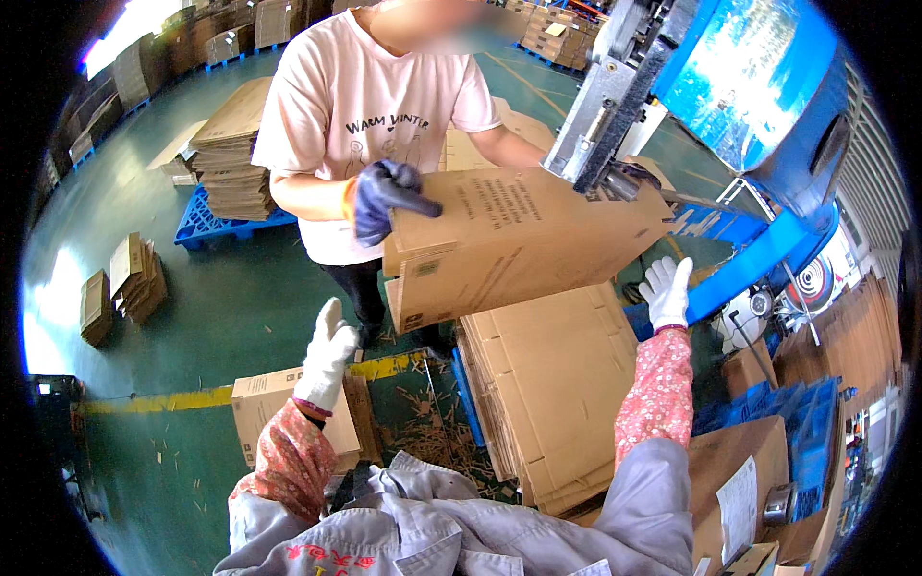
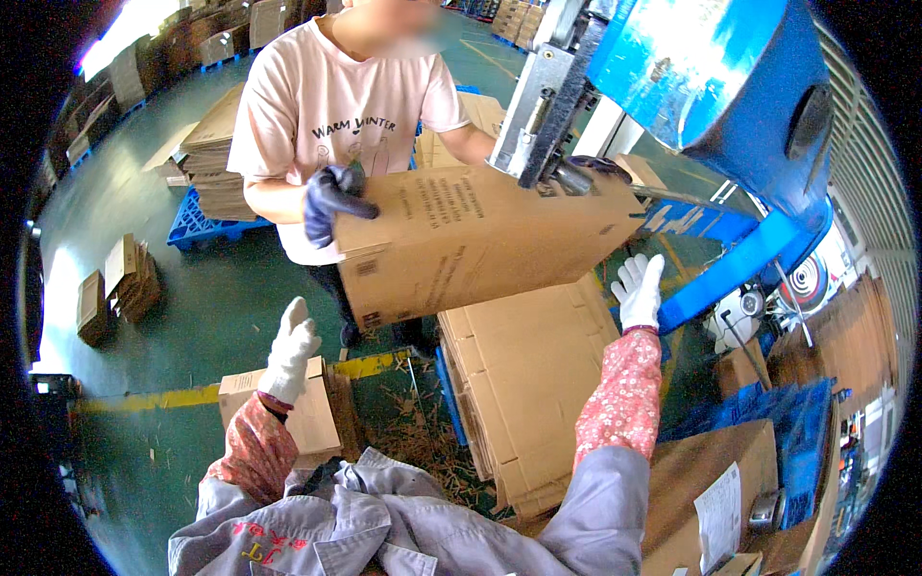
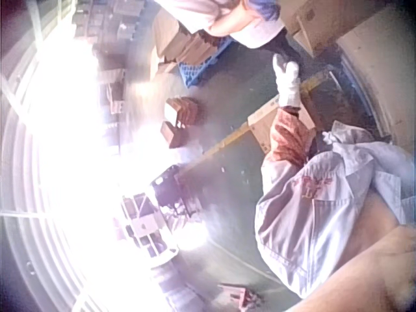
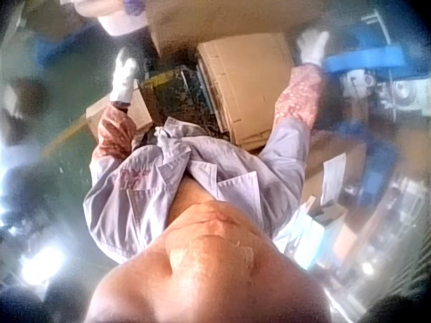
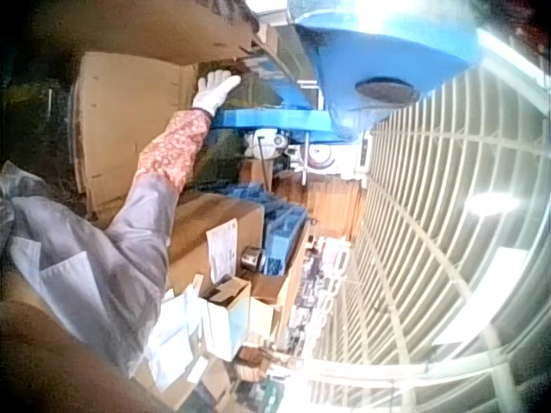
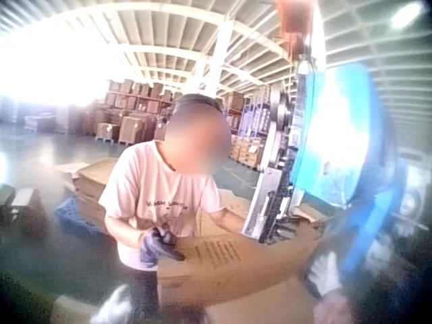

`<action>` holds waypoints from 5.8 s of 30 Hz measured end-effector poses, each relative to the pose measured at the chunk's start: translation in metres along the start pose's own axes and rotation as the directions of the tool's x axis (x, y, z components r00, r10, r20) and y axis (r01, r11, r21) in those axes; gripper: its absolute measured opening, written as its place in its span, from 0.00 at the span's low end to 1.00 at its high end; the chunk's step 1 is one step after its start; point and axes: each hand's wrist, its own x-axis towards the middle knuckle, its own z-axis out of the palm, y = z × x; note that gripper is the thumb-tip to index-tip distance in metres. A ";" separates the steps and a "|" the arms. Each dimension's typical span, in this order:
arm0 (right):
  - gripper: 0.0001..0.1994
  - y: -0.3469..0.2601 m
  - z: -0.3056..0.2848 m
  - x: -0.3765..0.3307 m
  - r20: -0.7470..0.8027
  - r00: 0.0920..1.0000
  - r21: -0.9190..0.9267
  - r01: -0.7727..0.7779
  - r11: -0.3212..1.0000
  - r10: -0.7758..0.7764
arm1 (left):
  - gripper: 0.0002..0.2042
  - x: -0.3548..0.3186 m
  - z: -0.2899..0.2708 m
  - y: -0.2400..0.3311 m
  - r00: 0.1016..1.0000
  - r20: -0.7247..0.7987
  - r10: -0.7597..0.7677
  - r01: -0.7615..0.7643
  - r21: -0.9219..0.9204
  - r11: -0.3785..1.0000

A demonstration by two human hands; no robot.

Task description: The person repeatedly picks up flat cardboard boxes from a stack and places them onto a blue machine with the help of another person. They then move the boxes to a different stack on the floor.

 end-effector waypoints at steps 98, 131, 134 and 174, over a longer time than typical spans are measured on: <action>0.32 0.054 0.142 -0.354 -0.281 0.870 -0.157 0.374 0.914 -0.405 | 0.17 -0.067 0.182 0.086 0.022 0.740 0.673 -0.999 0.049 -0.021; 0.24 -0.065 -0.077 -0.038 -0.172 0.946 -0.687 0.085 0.722 -0.274 | 0.15 -0.091 0.183 0.118 0.940 0.341 0.007 0.052 -0.164 0.985; 0.23 -0.068 -0.075 -0.039 -0.157 0.932 -0.657 0.149 0.739 -0.327 | 0.15 -0.092 0.186 0.121 0.941 0.339 0.012 0.042 -0.151 0.988; 0.31 -0.135 0.045 0.087 -0.259 0.911 -0.953 -0.186 0.240 -0.322 | 0.15 -0.003 0.196 0.145 0.906 -0.068 0.419 -0.404 0.160 0.901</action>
